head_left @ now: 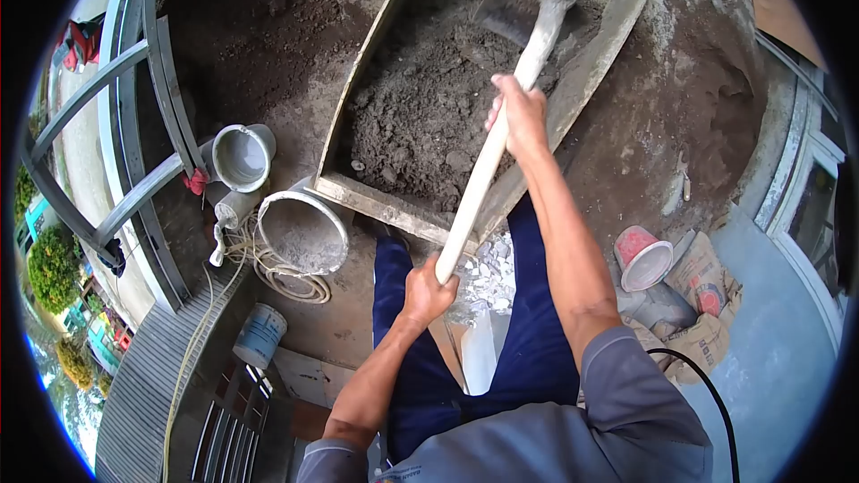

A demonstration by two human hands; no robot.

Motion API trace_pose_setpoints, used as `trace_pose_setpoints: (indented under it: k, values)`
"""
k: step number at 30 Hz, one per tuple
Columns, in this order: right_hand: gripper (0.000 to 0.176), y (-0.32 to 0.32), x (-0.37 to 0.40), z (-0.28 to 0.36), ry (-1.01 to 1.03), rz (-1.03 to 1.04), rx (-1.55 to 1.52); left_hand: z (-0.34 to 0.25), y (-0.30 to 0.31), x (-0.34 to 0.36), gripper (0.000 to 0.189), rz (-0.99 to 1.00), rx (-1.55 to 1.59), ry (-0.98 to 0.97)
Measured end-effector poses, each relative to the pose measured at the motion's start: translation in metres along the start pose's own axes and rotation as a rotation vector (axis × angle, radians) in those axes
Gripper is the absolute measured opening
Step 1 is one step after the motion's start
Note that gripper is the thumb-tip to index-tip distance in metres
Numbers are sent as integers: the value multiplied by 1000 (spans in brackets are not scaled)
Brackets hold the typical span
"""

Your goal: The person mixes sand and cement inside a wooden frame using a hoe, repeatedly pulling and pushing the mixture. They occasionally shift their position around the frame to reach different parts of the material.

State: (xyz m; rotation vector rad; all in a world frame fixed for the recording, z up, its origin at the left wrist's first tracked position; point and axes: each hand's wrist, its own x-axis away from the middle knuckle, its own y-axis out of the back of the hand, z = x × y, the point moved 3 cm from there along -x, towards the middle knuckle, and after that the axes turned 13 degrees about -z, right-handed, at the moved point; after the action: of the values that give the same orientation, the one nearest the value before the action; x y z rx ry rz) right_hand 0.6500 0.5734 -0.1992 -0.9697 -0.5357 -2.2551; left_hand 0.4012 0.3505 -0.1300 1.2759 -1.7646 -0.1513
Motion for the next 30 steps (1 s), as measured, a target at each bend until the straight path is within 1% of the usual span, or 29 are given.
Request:
trace_pose_setpoints:
  k: [1, 2, 4, 5, 6, 7, 8, 9, 10, 11, 12, 13, 14, 15, 17, 19, 20, 21, 22, 23, 24, 25, 26, 27, 28, 30]
  values:
    - [22, 3, -15, 32, 68, 0, 0, -23, -8, -21, 34, -26, 49, -39]
    - [22, 4, -29, 61, 106, 14, -42, -51, -9, -42, 26, -37, 37, -45]
    - [22, 2, -55, 100, 170, 28, -99, -83, -10, -79, 26, -60, -8, -129]
    - [22, -2, -67, 114, 200, 35, -111, -95, -9, -93, 26, -62, 0, -123]
    - [21, -7, -81, 119, 186, 26, -109, -105, -6, -105, 26, -63, 5, -118]
    - [21, -11, -94, 110, 145, 17, -69, -111, -2, -107, 26, -56, 6, -109]
    - [21, -19, -103, 95, 107, 9, -31, -115, 6, -108, 28, -48, 15, -57]
    - [22, -23, -113, 78, 77, 0, 6, -106, 8, -103, 30, -41, -5, -11]
    - [23, -25, -110, 45, -3, 37, -3, -94, 13, -88, 31, -30, -19, 35]
    - [23, -27, -96, 5, -93, 36, 65, -87, 25, -63, 30, 48, -45, 190]
    - [21, -23, -71, -40, -169, 70, 47, -59, 27, -30, 30, 30, -52, 182]
    - [20, -17, -39, -73, -229, 62, 74, -36, 36, -1, 31, 42, -141, 177]
    - [19, -12, -7, -93, -266, 17, 50, -6, 43, 27, 29, 13, -195, 187]
    - [21, -5, 22, -99, -279, -1, 30, 1, 56, 47, 27, 21, -188, 207]
    - [23, 9, 73, -98, -336, 30, -24, 19, 71, 91, 24, 47, -167, 160]
    - [22, 17, 93, -77, -264, 45, -83, 21, 67, 105, 23, 46, -127, 122]
    - [22, 21, 96, -58, -213, 53, -113, 21, 56, 98, 22, 11, -51, 76]
    - [19, 23, 88, -28, -154, 38, -83, 12, 43, 79, 24, 19, -70, 17]
    - [17, 23, 72, 5, -52, 5, -108, 2, 28, 59, 26, 0, -35, -15]
    - [18, 24, 49, 33, 14, -19, -88, -18, 15, 31, 29, -24, -9, -67]
    - [20, 23, 21, 60, 90, 10, -137, -36, 3, -2, 31, -39, 3, -113]
    - [21, 18, -6, 86, 154, -14, -134, -51, -10, -38, 32, -72, 39, -138]
    - [22, 11, -35, 106, 202, -7, -161, -61, -21, -79, 31, -67, -6, -169]
    - [22, 1, -67, 120, 271, -26, -156, -73, -29, -117, 32, -89, 34, -206]
    - [23, -10, -98, 132, 313, -13, -161, -76, -39, -153, 35, -103, 69, -188]
    - [28, -37, -162, 139, 336, -9, -201, -88, -43, -218, 36, -118, -4, -225]
